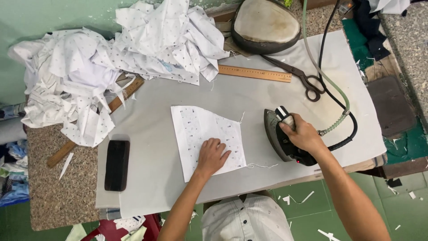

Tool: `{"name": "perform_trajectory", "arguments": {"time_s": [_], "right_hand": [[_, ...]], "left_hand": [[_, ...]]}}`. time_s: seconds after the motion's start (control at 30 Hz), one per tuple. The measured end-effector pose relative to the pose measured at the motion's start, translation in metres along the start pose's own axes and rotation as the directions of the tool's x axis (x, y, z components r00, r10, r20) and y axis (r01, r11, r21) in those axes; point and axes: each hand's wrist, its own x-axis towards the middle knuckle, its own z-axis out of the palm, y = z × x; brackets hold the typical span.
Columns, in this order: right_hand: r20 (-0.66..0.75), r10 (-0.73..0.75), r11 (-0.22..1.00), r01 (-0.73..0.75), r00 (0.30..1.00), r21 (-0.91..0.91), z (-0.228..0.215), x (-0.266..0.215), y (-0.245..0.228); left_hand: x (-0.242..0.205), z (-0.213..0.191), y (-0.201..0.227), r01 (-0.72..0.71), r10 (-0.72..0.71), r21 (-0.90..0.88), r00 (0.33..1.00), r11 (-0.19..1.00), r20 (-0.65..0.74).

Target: The person irons a piece of white patterned fabric on a work table using a steam iron. They repeatedly smooth the fabric with their hands and use a black rectangular block to press down on the material while ironing. The person also folds the fabric and continues to iron it.

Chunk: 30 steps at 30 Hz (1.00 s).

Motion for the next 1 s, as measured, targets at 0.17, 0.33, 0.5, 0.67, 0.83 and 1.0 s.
{"name": "perform_trajectory", "arguments": {"time_s": [0.17,0.33,0.5,0.67,0.83,1.0], "right_hand": [[-0.027,0.080,0.996,-0.080,0.996,-0.033,0.025,-0.025,-0.018],[-0.109,0.121,0.990,-0.128,0.987,-0.059,0.072,-0.082,-0.075],[-0.111,0.126,0.981,-0.140,0.986,-0.134,0.156,-0.083,-0.082],[-0.205,0.250,0.933,-0.292,0.946,-0.209,0.156,-0.075,-0.112],[-0.341,0.270,0.891,-0.368,0.900,-0.266,0.151,-0.050,-0.110],[-0.234,0.309,0.919,-0.353,0.922,-0.175,0.157,-0.058,-0.108]], "left_hand": [[0.005,-0.022,-0.015,-0.170,0.172,-0.031,0.980,0.985,0.102],[0.026,-0.057,-0.059,-0.171,0.171,0.000,0.984,0.985,0.059],[0.053,-0.080,-0.051,-0.126,0.134,-0.051,0.962,0.991,0.239],[0.056,-0.066,-0.067,-0.072,0.075,-0.021,0.931,0.997,0.356],[0.060,-0.058,-0.073,-0.044,0.059,-0.046,0.905,0.998,0.421],[0.124,-0.032,-0.071,-0.320,0.356,-0.285,0.931,0.903,0.084]]}}
